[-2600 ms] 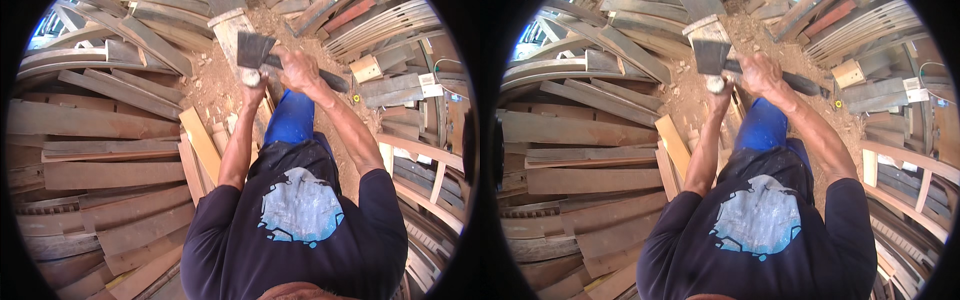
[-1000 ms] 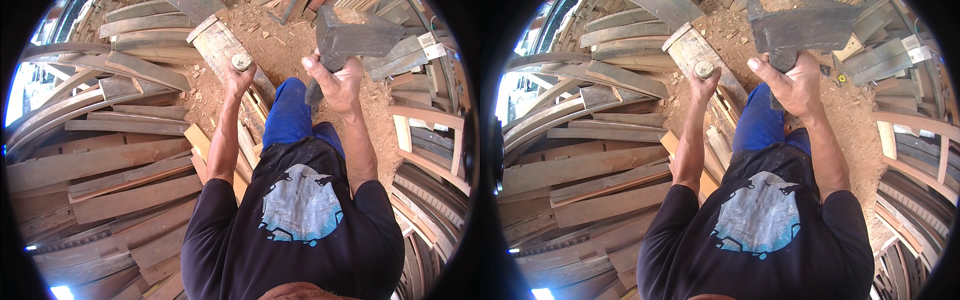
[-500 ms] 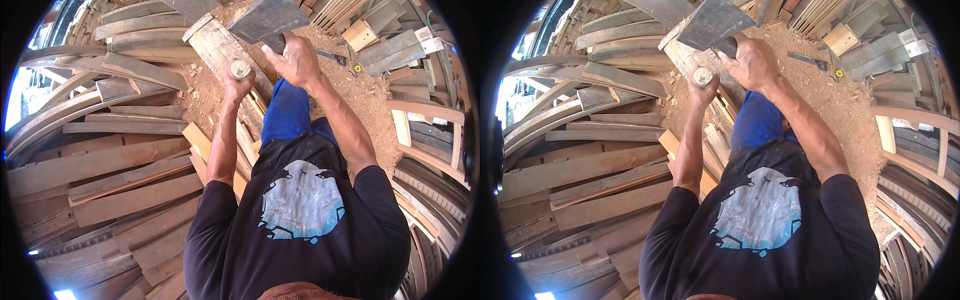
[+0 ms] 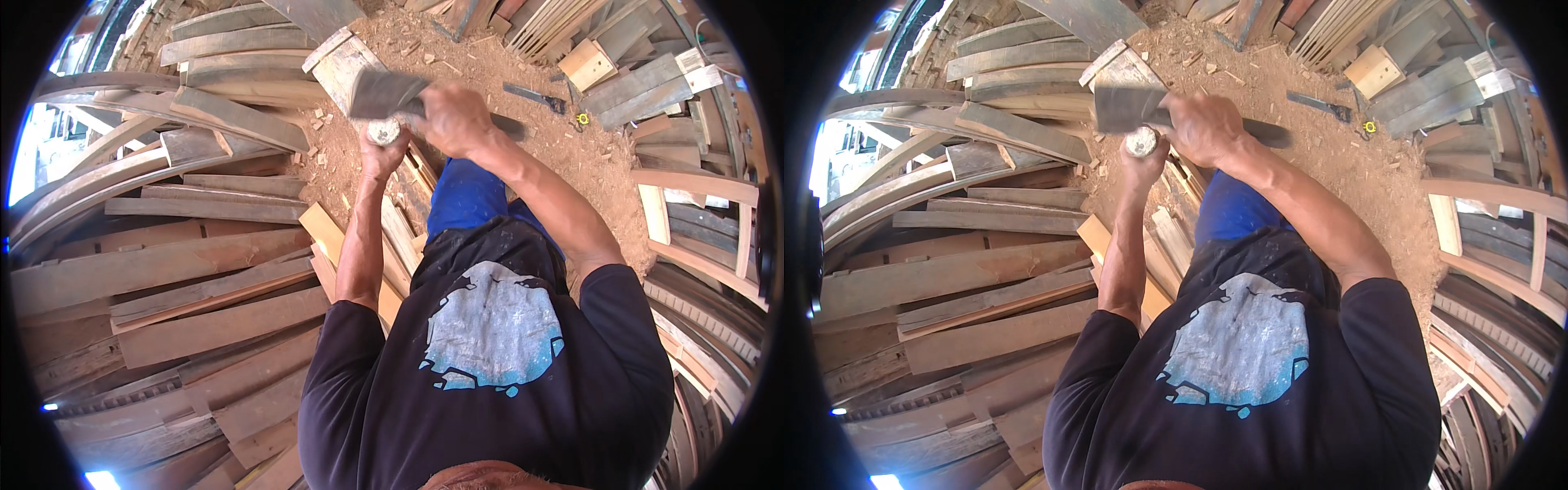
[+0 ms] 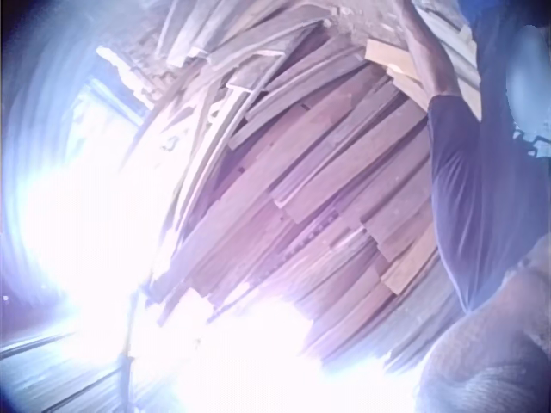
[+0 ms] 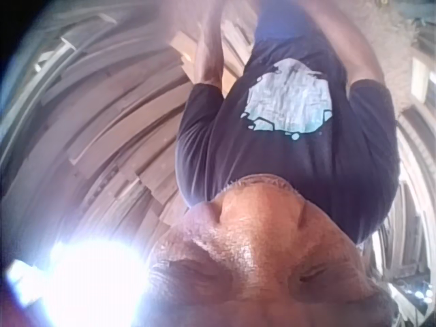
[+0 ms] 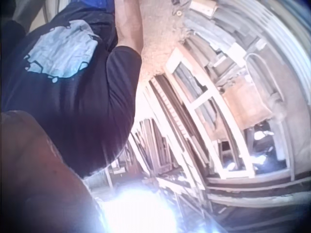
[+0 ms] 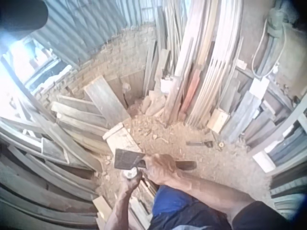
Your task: The person uses a chisel and mallet to carve a groove into a wooden plank. They repeatedly strike the chisel to remove wood, then inspect and adjust the plank's position to continue shaping the groove.
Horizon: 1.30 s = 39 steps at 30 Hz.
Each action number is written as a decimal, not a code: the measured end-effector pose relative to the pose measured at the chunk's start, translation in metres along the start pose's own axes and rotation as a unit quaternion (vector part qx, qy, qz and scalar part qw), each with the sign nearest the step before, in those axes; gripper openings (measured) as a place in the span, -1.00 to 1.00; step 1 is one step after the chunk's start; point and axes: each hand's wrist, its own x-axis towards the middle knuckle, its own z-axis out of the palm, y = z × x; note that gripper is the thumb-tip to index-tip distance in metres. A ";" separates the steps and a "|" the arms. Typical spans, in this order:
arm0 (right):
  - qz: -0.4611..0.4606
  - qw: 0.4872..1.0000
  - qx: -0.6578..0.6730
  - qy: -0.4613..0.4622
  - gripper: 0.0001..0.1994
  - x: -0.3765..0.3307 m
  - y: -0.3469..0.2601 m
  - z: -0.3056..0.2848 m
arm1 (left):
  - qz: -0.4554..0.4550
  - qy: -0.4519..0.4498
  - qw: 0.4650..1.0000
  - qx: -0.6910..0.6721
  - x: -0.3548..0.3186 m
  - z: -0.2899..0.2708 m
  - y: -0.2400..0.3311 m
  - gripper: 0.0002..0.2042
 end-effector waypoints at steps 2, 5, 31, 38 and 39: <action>0.001 0.998 -0.051 -0.025 -0.70 -0.001 0.013 0.016 | 0.025 -0.004 0.999 0.027 0.002 0.002 -0.007 -0.72; -0.009 1.000 -0.021 -0.006 -0.62 -0.003 0.029 0.019 | -0.021 0.015 0.999 0.020 0.001 0.008 -0.001 -0.66; -0.029 0.952 0.281 0.117 -0.61 -0.002 -0.037 -0.069 | -0.001 0.087 0.996 -0.007 -0.006 0.004 -0.035 -0.75; -0.009 0.941 0.301 0.154 -0.67 -0.010 -0.037 -0.093 | -0.085 0.057 0.995 0.008 0.011 -0.002 -0.001 -0.80; -0.019 0.935 0.306 0.176 -0.68 -0.007 -0.037 -0.087 | -0.085 0.048 0.995 0.019 0.015 0.001 0.000 -0.80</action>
